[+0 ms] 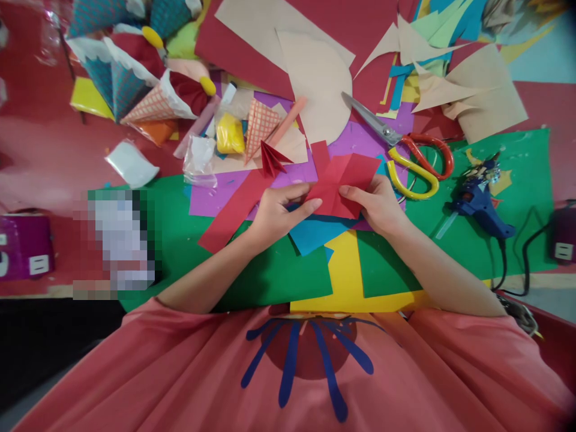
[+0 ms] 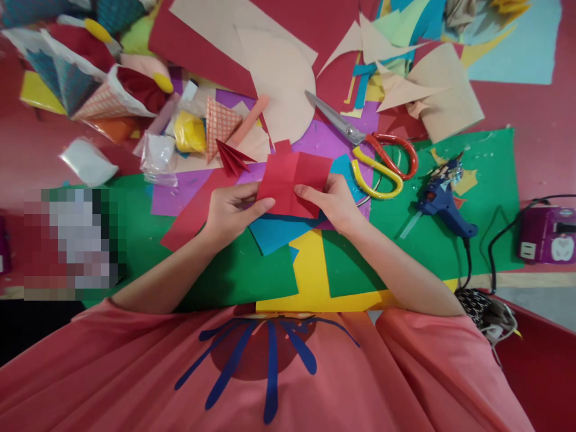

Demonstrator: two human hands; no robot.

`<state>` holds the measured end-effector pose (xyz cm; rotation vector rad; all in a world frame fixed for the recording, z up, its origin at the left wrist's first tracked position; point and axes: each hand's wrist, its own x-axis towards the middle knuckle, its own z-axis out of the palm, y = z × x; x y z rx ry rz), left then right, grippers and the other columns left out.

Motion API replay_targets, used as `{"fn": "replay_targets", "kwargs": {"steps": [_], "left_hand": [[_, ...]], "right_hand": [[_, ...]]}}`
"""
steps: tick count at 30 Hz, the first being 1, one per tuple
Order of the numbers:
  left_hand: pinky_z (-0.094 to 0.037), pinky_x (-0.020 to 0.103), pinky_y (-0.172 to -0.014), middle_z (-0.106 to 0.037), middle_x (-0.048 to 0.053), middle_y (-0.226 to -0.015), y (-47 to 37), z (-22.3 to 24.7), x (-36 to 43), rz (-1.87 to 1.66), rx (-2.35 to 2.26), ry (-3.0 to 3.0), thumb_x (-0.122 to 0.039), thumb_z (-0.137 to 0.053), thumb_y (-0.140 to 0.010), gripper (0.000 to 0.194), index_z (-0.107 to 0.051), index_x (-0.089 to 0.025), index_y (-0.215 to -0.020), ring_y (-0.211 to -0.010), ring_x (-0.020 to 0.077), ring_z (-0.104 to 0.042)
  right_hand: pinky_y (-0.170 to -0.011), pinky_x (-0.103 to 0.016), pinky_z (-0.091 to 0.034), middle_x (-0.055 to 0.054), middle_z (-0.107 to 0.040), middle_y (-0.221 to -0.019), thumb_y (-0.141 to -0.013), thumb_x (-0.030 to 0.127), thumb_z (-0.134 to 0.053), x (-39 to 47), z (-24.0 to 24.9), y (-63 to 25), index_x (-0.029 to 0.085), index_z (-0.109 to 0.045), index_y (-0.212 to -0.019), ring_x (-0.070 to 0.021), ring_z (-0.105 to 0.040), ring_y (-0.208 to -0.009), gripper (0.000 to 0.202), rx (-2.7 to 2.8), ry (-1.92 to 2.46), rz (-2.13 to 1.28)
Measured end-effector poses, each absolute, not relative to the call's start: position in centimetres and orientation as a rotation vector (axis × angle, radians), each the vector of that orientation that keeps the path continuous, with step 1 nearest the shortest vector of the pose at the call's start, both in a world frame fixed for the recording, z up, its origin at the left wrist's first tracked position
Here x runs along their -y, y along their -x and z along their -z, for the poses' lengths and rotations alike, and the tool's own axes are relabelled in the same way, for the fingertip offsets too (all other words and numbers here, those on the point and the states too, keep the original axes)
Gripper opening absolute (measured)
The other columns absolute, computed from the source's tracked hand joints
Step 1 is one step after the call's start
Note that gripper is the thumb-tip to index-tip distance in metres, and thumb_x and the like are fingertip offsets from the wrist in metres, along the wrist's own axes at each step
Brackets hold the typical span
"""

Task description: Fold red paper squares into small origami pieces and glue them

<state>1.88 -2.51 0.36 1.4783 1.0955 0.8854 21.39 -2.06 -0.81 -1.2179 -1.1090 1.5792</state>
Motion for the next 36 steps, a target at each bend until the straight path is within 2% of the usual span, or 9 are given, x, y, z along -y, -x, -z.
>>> {"fn": "replay_targets", "kwargs": {"steps": [7, 12, 15, 20, 24, 29, 33, 36], "left_hand": [[-0.058, 0.028, -0.082, -0.077, 0.004, -0.098, -1.9, -0.5, 2.5, -0.883, -1.084, -1.551, -0.038, -0.067, -0.081, 0.027, -0.076, -0.020, -0.099, -0.088, 0.0178, -0.072], [-0.058, 0.026, -0.082, -0.076, 0.004, -0.104, -1.9, -0.8, 2.4, -0.880, -1.029, -1.614, -0.031, -0.065, -0.082, 0.025, -0.075, -0.021, -0.103, -0.093, 0.0179, -0.073], [-0.057, 0.025, -0.079, -0.077, 0.005, -0.103, -1.7, -0.6, 2.3, -0.856, -0.979, -1.653, -0.029, -0.064, -0.083, 0.025, -0.075, -0.022, -0.104, -0.091, 0.0178, -0.073], [-0.056, 0.025, -0.082, -0.077, 0.005, -0.100, -1.3, -0.5, 2.2, -0.900, -0.868, -1.679, -0.025, -0.065, -0.084, 0.020, -0.075, -0.023, -0.101, -0.091, 0.0166, -0.072], [-0.055, 0.023, -0.079, -0.077, 0.006, -0.095, -1.2, -0.9, 2.3, -0.907, -0.830, -1.632, -0.034, -0.060, -0.088, 0.023, -0.075, -0.020, -0.097, -0.087, 0.0152, -0.071], [-0.054, 0.021, -0.075, -0.077, 0.005, -0.086, -1.5, -1.1, 2.2, -0.867, -0.888, -1.662, -0.030, -0.060, -0.088, 0.019, -0.074, -0.017, -0.085, -0.080, 0.0128, -0.070], [-0.054, 0.022, -0.075, -0.077, 0.005, -0.086, -1.6, -1.2, 2.2, -0.830, -0.871, -1.727, -0.028, -0.059, -0.087, 0.018, -0.073, -0.017, -0.085, -0.079, 0.0131, -0.069], [-0.053, 0.022, -0.073, -0.076, 0.005, -0.084, -1.7, -1.3, 2.2, -0.814, -0.855, -1.765, -0.025, -0.060, -0.086, 0.015, -0.072, -0.017, -0.083, -0.077, 0.0127, -0.069]], "right_hand": [[-0.080, -0.043, -0.062, 0.000, -0.075, -0.083, -0.070, 0.035, -0.076, 2.1, 0.6, -21.5, 0.021, -0.069, -0.080, -0.0205, -0.072, -0.079, 0.019, 1.030, 1.247, -1.590], [-0.074, -0.042, -0.062, -0.001, -0.072, -0.076, -0.069, 0.044, -0.076, 2.1, 0.6, -21.5, 0.020, -0.067, -0.077, -0.0224, -0.071, -0.079, 0.027, 1.059, 1.260, -1.582], [-0.068, -0.038, -0.061, -0.001, -0.069, -0.070, -0.066, 0.048, -0.077, 2.0, 0.3, -21.5, 0.021, -0.066, -0.072, -0.0211, -0.070, -0.074, 0.030, 1.055, 1.238, -1.600], [-0.055, -0.026, -0.053, 0.003, -0.063, -0.062, -0.065, 0.043, -0.080, 1.9, -0.2, -21.5, 0.021, -0.064, -0.065, -0.0112, -0.060, -0.057, 0.026, 1.048, 1.181, -1.574], [-0.060, -0.023, -0.050, 0.003, -0.066, -0.068, -0.067, 0.032, -0.078, 2.0, -0.1, -21.7, 0.021, -0.068, -0.068, -0.0098, -0.060, -0.063, 0.015, 1.035, 1.144, -1.567], [-0.067, -0.025, -0.050, 0.001, -0.070, -0.074, -0.071, 0.025, -0.072, 2.0, -0.1, -22.0, 0.020, -0.071, -0.071, -0.0118, -0.062, -0.069, 0.005, 1.215, 1.088, -1.593], [-0.064, -0.024, -0.049, 0.001, -0.069, -0.073, -0.071, 0.023, -0.071, 2.1, -0.5, -22.0, 0.019, -0.070, -0.071, -0.0111, -0.060, -0.067, 0.005, 1.396, 1.031, -1.595], [-0.062, -0.024, -0.047, 0.000, -0.067, -0.072, -0.072, 0.028, -0.073, 2.3, -0.6, -21.8, 0.017, -0.069, -0.071, -0.0105, -0.058, -0.065, 0.011, 1.455, 0.993, -1.631]]}}
